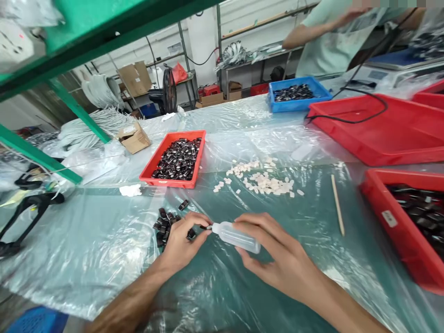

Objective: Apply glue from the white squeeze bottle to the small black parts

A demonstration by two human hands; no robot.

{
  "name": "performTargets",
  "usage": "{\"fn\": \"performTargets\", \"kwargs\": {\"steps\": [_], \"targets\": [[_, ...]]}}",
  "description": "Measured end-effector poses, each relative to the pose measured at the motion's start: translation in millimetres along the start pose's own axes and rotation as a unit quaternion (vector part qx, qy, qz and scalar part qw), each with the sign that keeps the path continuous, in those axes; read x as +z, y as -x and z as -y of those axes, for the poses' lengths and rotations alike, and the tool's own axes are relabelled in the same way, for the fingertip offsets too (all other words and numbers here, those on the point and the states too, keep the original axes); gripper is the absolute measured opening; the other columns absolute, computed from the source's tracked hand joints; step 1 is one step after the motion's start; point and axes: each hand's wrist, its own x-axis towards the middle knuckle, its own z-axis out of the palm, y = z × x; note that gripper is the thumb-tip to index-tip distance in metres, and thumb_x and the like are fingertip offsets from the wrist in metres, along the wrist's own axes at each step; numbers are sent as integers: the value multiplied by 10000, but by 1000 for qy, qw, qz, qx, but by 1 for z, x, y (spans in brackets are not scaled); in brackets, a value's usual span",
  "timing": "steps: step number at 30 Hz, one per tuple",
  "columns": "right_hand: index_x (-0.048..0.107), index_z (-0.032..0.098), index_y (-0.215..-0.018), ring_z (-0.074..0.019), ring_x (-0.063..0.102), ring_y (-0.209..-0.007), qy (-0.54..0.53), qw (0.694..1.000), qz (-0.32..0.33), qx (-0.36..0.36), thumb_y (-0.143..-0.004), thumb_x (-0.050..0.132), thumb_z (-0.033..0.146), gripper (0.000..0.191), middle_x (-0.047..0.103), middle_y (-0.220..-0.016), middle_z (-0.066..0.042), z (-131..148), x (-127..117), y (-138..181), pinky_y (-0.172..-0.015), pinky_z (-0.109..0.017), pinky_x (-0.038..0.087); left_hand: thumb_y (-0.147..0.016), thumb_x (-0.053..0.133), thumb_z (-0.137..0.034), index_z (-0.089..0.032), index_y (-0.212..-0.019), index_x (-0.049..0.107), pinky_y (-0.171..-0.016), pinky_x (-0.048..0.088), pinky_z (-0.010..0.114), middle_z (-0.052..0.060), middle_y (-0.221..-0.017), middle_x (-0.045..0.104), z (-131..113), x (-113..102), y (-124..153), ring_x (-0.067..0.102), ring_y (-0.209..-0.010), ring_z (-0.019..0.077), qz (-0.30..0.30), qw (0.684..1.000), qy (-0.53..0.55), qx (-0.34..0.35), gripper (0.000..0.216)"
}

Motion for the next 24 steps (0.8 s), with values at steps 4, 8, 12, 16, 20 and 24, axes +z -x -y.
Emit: {"fn": "performTargets", "kwargs": {"steps": [4, 8, 12, 16, 20, 24], "targets": [[663, 312, -1364, -264, 793, -927, 3, 1000, -11, -11, -968, 655, 174, 419, 763, -1123, -94, -1, 4, 4, -723, -379, 696, -978, 734, -143, -219, -1000, 706, -904, 630, 325, 67, -1013, 814, 4, 2, 2, 783, -954, 207, 6, 1000, 0, 13, 84], [659, 338, -1378, -274, 791, -910, 5, 1000, -7, -2, -975, 652, 205, 424, 761, -1116, -88, -2, 5, 6, -719, -405, 710, -986, 730, -152, -220, -1005, 707, -899, 633, 329, 68, -1002, 811, 5, 4, 3, 778, -951, 207, -1, 1000, 6, 22, 75], [646, 315, -1373, -271, 786, -937, 1, 1000, -6, -1, -976, 653, 183, 419, 753, -1123, -104, -1, 1, 3, -728, -390, 704, -991, 719, -140, -221, -1005, 704, -894, 628, 324, 63, -1004, 808, 3, 3, 2, 776, -954, 202, 2, 1000, 4, 24, 83], [601, 285, -1404, -260, 780, -968, -12, 1000, 3, 10, -975, 665, 159, 452, 747, -1130, -112, 3, -3, -3, -757, -372, 700, -1004, 693, -121, -221, -1030, 687, -895, 624, 327, 68, -1035, 806, 0, 0, 0, 778, -985, 206, 14, 1000, 0, 16, 104], [591, 278, -1372, -256, 771, -1019, -14, 1000, 9, 25, -973, 665, 144, 428, 753, -1157, -106, 5, -6, -4, -806, -371, 696, -1016, 681, -122, -231, -1041, 673, -891, 615, 321, 63, -1046, 804, -1, -2, -2, 777, -999, 206, 27, 999, -3, 22, 112], [594, 275, -1354, -245, 758, -997, -18, 999, 10, 27, -975, 662, 135, 410, 760, -1155, -98, 8, -6, -4, -791, -364, 682, -1017, 680, -130, -252, -1043, 670, -871, 614, 323, 48, -1040, 804, -1, -2, -2, 779, -986, 207, 25, 999, -6, 31, 126]]}}
